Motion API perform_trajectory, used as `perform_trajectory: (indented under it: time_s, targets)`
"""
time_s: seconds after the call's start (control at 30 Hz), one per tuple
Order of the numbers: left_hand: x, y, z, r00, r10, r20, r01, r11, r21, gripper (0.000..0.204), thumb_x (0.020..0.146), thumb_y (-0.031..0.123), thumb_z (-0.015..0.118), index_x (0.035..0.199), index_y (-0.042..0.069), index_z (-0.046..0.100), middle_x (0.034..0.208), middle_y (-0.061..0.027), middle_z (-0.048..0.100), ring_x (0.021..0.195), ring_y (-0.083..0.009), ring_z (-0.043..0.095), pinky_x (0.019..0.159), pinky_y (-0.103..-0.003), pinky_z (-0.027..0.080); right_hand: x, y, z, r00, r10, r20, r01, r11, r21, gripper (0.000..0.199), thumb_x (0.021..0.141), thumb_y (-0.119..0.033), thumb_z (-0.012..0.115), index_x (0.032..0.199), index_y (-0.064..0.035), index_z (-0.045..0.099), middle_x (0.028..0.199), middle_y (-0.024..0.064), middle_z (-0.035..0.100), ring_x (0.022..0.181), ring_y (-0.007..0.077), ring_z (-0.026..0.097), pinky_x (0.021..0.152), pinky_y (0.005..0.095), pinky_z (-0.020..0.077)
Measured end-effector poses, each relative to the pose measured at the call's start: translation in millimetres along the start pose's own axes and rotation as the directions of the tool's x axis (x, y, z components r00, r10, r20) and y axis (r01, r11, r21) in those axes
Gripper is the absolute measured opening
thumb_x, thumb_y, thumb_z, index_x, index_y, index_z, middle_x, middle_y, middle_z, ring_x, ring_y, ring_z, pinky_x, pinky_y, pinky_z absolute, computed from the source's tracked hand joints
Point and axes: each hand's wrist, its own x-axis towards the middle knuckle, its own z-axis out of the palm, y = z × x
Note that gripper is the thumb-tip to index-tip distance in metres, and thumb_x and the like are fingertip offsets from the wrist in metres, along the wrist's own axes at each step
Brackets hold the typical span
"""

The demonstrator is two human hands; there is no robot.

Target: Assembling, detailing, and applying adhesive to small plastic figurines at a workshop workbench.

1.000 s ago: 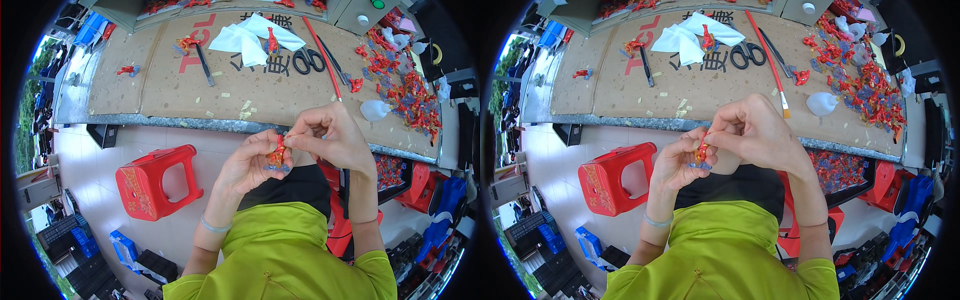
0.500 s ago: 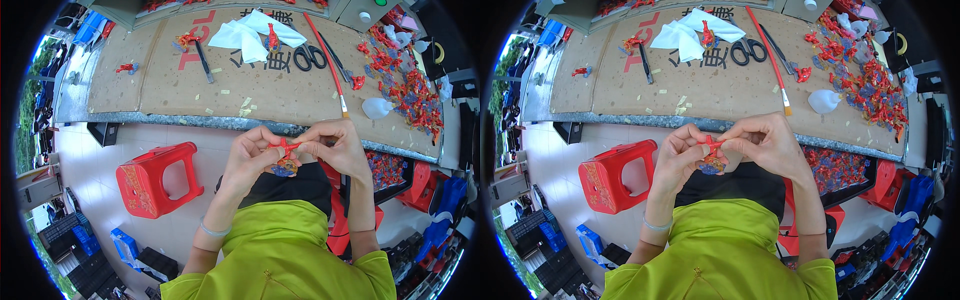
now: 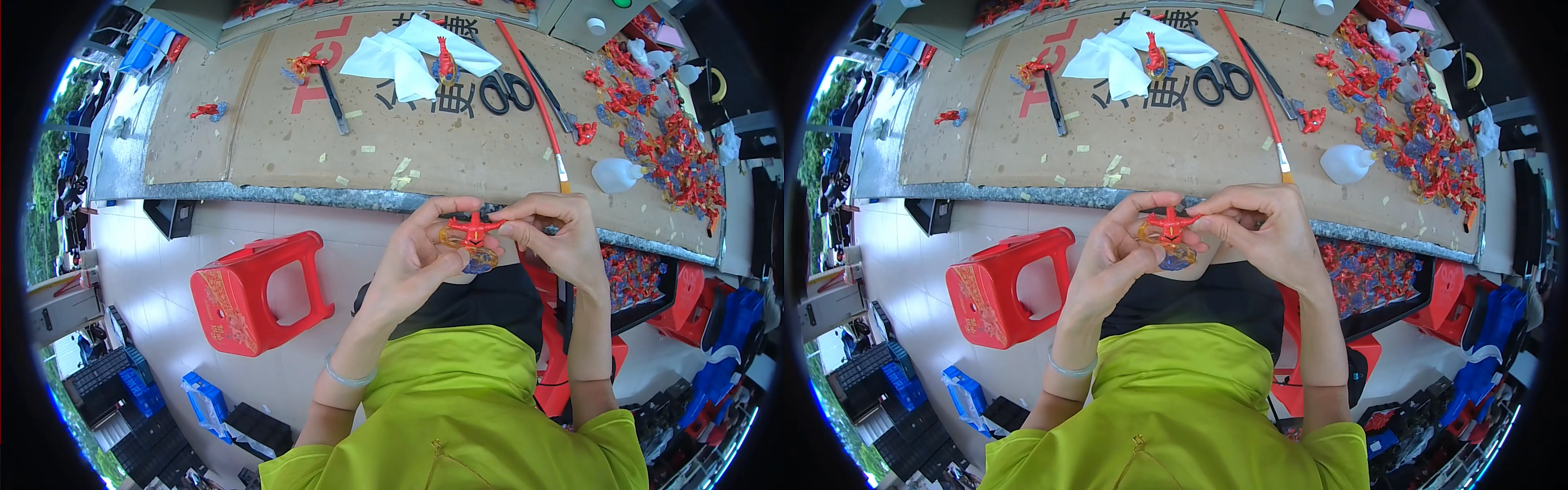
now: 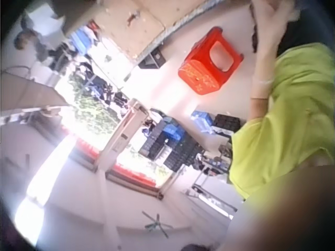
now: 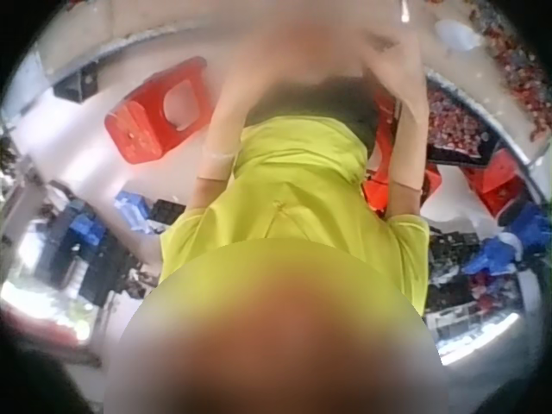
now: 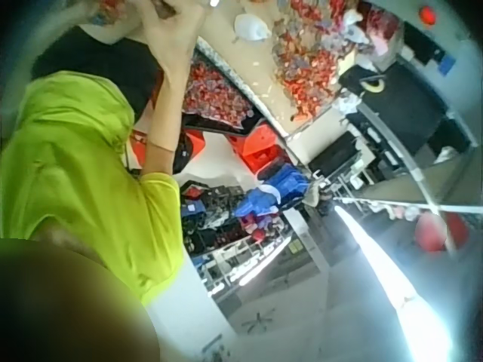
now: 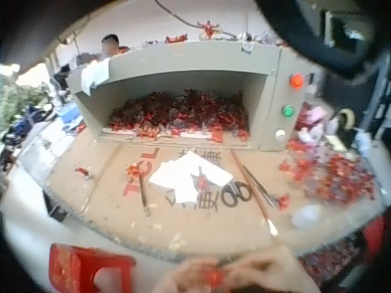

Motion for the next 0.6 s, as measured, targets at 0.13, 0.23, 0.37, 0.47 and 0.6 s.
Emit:
perform_trajectory:
  time_s: [0.13,0.23,0.37,0.47,0.6]
  targets:
    - [0.3,-2.5,-4.6,1.000,0.021,0.001,-0.021,0.990,0.139,0.042,0.085,-0.008,0.046,0.126,-0.001,0.039,0.104,-0.0143,0.063,0.094,-0.0128,0.061,0.081,-0.022,0.047,-0.4,7.5,-2.3,1.000,-0.020,-0.012,0.018,0.992,-0.122,0.017,0.082,-0.001,0.066,0.098,0.0021,0.068,0.077,0.0015,0.066,0.061,0.0006,0.054,0.053,0.0150,0.0410]
    - [0.1,-2.5,1.0,0.995,0.093,-0.026,-0.087,0.981,0.171,0.041,0.085,-0.009,0.046,0.125,-0.002,0.040,0.103,-0.0142,0.063,0.091,-0.0108,0.060,0.080,-0.021,0.046,-0.5,6.5,0.3,0.999,0.007,-0.051,-0.012,0.994,-0.106,0.022,0.082,-0.002,0.067,0.104,0.0004,0.066,0.071,-0.0024,0.061,0.057,-0.0014,0.046,0.051,0.0146,0.0359]
    - [0.4,0.1,1.5,0.995,0.091,-0.030,-0.085,0.983,0.161,0.040,0.086,-0.009,0.046,0.124,-0.002,0.040,0.103,-0.0159,0.063,0.094,-0.0145,0.062,0.084,-0.025,0.047,-4.4,4.9,2.5,0.983,0.010,-0.181,-0.017,0.999,-0.036,0.025,0.082,-0.003,0.067,0.107,-0.0003,0.062,0.068,-0.0031,0.058,0.058,0.0003,0.049,0.053,0.0157,0.0383]
    - [1.6,-1.1,-3.1,0.996,0.090,0.014,-0.090,0.994,0.063,0.037,0.086,-0.004,0.048,0.123,-0.004,0.041,0.105,-0.0205,0.063,0.101,-0.0289,0.063,0.088,-0.037,0.051,-3.8,8.9,1.4,0.961,0.026,-0.274,-0.030,0.999,-0.011,0.022,0.084,-0.005,0.065,0.105,-0.0004,0.062,0.068,-0.0022,0.058,0.059,0.0022,0.051,0.055,0.0167,0.0397]
    - [1.9,-3.6,-4.5,0.998,0.054,0.041,-0.046,0.984,-0.170,0.036,0.088,-0.001,0.050,0.123,-0.001,0.041,0.106,-0.0213,0.061,0.101,-0.0319,0.062,0.088,-0.039,0.051,1.6,12.2,-0.2,0.889,-0.011,-0.457,-0.035,0.995,-0.094,0.018,0.085,-0.006,0.064,0.102,0.0001,0.063,0.072,-0.0004,0.059,0.063,0.0041,0.053,0.057,0.0181,0.0411]
